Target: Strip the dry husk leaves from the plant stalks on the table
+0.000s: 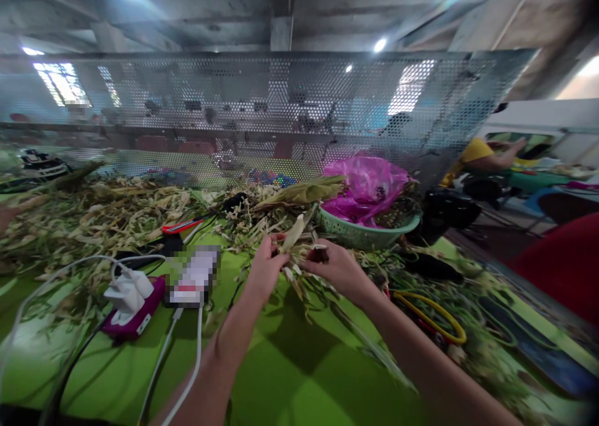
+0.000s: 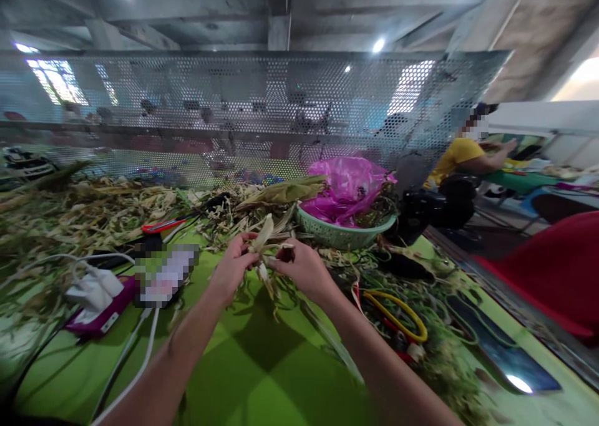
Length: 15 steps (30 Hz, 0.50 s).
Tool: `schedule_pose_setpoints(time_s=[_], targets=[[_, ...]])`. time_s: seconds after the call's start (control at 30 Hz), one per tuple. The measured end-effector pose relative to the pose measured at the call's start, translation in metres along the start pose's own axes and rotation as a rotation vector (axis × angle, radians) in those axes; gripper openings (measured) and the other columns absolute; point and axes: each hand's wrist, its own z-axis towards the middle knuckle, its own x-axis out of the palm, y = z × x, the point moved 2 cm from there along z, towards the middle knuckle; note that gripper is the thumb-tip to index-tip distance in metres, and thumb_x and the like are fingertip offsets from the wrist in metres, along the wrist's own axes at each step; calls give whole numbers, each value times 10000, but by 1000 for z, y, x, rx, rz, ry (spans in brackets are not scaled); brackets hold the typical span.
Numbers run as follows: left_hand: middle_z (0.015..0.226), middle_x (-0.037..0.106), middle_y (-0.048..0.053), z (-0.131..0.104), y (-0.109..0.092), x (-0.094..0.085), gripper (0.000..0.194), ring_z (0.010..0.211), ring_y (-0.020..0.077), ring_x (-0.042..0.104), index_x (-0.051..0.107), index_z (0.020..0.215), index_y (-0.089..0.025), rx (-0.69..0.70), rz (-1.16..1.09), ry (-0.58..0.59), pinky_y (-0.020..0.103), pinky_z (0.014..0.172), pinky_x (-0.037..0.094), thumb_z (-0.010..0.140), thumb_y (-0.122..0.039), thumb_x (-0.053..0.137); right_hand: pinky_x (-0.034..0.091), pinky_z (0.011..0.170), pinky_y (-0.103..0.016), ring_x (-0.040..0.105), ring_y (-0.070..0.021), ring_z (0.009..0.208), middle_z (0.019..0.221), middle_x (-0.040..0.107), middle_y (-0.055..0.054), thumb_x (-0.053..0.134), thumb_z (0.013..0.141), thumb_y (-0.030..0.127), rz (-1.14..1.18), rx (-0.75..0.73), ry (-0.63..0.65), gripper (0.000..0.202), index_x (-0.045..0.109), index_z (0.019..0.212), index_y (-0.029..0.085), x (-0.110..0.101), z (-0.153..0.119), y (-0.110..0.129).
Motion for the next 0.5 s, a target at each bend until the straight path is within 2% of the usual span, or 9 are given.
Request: schedule_pose_setpoints(time_s=[0.13, 0.23, 0.37, 0.43, 0.5], targets=[[741, 624, -18, 6, 8, -4, 378, 650, 128, 555, 507, 1013, -193, 34, 79, -35, 239, 609, 393, 657, -108, 601, 375, 543, -218, 478, -101, 578, 629, 528, 45, 793, 600, 326, 225, 64, 10, 310, 539, 698, 176, -4, -6, 17], [778, 633, 4, 8, 12, -4, 300, 684, 136, 571, 514, 933, -182, 50, 127, -8, 251, 641, 409, 657, -124, 615, 362, 525, -213, 483, -91, 567, 656, 560, 30, 814, 579, 325, 436, 122, -15, 322, 567, 713, 169, -3, -9, 26], [758, 621, 8, 5, 12, -2, 190, 689, 136, 559, 551, 845, -174, 90, 231, 50, 247, 643, 405, 670, -140, 618, 248, 425, -219, 356, -56, 448, 679, 616, 5, 773, 653, 380, 501, 154, -42, 313, 666, 847, 159, 1, -11, 26], [769, 622, 10, 3, 11, 0, 176, 705, 137, 552, 581, 857, -171, 124, 265, 101, 247, 657, 406, 686, -136, 608, 194, 402, -228, 293, -48, 420, 700, 644, -4, 742, 697, 406, 484, 130, -37, 331, 687, 917, 164, 2, -11, 24], [821, 634, 23, 2, 11, 2, 202, 746, 144, 555, 606, 907, -167, 150, 254, 158, 253, 696, 416, 707, -142, 610, 188, 402, -232, 292, -48, 422, 756, 673, -20, 708, 739, 419, 476, 92, -30, 337, 693, 966, 170, 3, -11, 23]])
